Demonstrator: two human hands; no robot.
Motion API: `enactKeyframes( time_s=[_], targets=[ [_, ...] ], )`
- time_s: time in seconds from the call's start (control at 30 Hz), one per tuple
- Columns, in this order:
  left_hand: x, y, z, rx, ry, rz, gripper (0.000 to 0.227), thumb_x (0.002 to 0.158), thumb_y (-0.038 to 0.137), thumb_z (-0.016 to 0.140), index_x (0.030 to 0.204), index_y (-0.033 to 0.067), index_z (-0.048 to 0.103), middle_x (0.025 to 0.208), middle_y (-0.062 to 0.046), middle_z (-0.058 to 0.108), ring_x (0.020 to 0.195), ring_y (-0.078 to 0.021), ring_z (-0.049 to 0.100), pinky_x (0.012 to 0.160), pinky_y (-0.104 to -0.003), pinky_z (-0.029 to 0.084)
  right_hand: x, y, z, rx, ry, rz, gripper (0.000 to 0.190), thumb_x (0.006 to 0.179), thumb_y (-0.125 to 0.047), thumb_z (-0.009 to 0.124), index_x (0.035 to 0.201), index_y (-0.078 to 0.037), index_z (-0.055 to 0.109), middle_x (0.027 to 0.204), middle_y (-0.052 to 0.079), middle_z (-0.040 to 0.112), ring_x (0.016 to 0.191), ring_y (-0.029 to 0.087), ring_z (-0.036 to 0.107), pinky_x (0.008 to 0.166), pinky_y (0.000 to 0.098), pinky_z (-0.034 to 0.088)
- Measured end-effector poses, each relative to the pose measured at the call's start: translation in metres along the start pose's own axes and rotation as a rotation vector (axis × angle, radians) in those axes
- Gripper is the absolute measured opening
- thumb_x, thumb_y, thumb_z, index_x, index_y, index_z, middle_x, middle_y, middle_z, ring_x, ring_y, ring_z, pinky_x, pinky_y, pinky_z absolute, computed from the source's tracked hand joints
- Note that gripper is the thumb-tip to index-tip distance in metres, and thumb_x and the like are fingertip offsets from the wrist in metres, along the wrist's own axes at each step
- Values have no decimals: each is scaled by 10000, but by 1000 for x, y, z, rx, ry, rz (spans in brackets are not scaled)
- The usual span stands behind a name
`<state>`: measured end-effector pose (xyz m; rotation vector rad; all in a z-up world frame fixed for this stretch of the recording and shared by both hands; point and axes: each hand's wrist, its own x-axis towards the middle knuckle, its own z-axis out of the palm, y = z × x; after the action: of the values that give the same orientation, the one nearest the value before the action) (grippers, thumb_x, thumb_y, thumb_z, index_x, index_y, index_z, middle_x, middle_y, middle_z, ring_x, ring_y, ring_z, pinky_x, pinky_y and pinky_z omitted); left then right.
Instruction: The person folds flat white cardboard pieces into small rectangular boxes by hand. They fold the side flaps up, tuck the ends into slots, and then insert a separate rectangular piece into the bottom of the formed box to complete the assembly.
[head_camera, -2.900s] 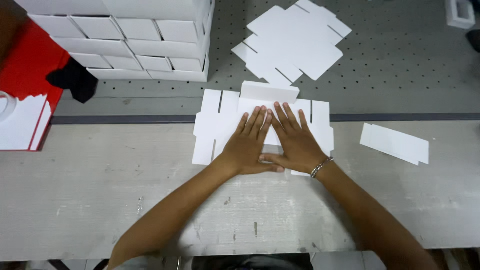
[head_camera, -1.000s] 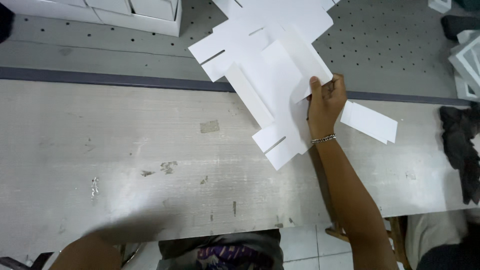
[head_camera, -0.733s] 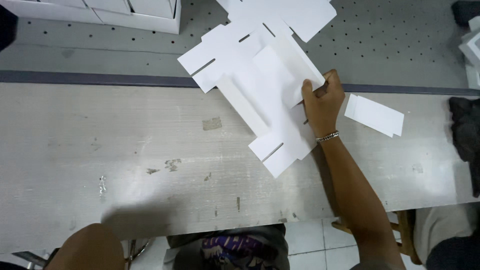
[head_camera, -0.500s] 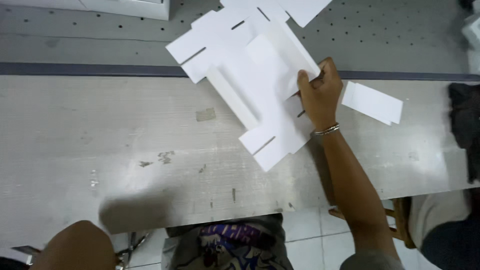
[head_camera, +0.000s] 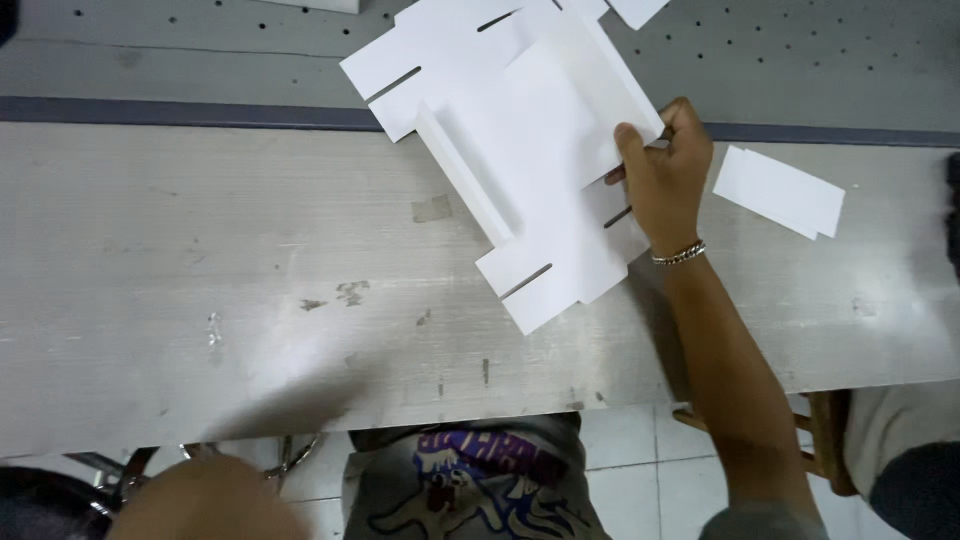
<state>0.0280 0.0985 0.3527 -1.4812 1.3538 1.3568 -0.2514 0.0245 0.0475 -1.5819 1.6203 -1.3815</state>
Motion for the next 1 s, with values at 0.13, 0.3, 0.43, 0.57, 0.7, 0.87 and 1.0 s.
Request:
enactKeyframes(
  time_s=[0.13, 0.3, 0.43, 0.57, 0.7, 0.87, 1.0],
  targets=[
    [186, -53, -2, 430, 663, 615, 663, 767, 721, 642, 1167, 205, 525, 1234, -34, 565, 1211, -204, 546, 1057, -378, 412, -16, -32, 13, 29, 14, 291, 412, 1004, -85, 714, 799, -114, 357, 739, 10, 459, 517, 175, 661, 366, 231, 497],
    [298, -88, -19, 914, 1255, 1401, 227, 997, 265, 682, 838, 105, 699, 928, -65, 693, 1030, -277, 665, 1201, -473, 389, -49, -35, 8, -160, -119, 183, 462, 903, -25, 737, 1176, -107, 373, 1121, 101, 561, 800, 187, 679, 536, 250, 509],
    [293, -103, -8, 747, 1133, 1463, 89, 938, 86, 700, 861, 42, 690, 1109, -116, 710, 1081, -292, 663, 1192, -518, 367, -79, -23, -11, -627, -276, -312, 570, 932, -344, 730, 1372, -55, 513, 1477, 194, 343, 1236, 317, 384, 918, 453, 401],
    [290, -118, 11, 664, 1050, 1394, 348, 967, 346, 666, 1099, 25, 693, 1324, -154, 660, 1321, -316, 565, 1247, -563, 208, -123, -59, -10, -739, -982, -572, 1293, 700, -985, 430, 1630, -117, 192, 1704, 218, 53, 1564, 413, 47, 1237, 585, 88],
    [275, -119, 59, 659, 925, 1241, 944, 954, 791, 237, 1537, 49, 275, 1570, -183, 409, 1490, -347, 300, 1287, -521, 62, -150, -62, -17, -764, -845, -604, 1080, 787, -886, 538, 1573, -166, 368, 1637, 186, 325, 1527, 393, 286, 1222, 550, 263],
    [263, -115, 100, 811, 1123, 1098, 1040, 890, 822, 459, 1614, 108, 244, 1655, -249, 216, 1534, -472, 169, 1214, -678, 139, -164, -60, -20, -798, -658, -810, 955, 815, -768, 646, 1476, -93, 510, 1525, 199, 495, 1426, 395, 473, 1023, 471, 548],
    [260, -117, 82, 371, 861, 1217, 559, 905, 82, 600, 1457, 116, 514, 1434, -143, 605, 1381, -367, 506, 1240, -548, 264, -119, -82, -39, -665, -826, -512, 685, 883, -499, 662, 1464, -178, 496, 1401, 83, 642, 1211, 279, 645, 951, 437, 568]
  ],
)
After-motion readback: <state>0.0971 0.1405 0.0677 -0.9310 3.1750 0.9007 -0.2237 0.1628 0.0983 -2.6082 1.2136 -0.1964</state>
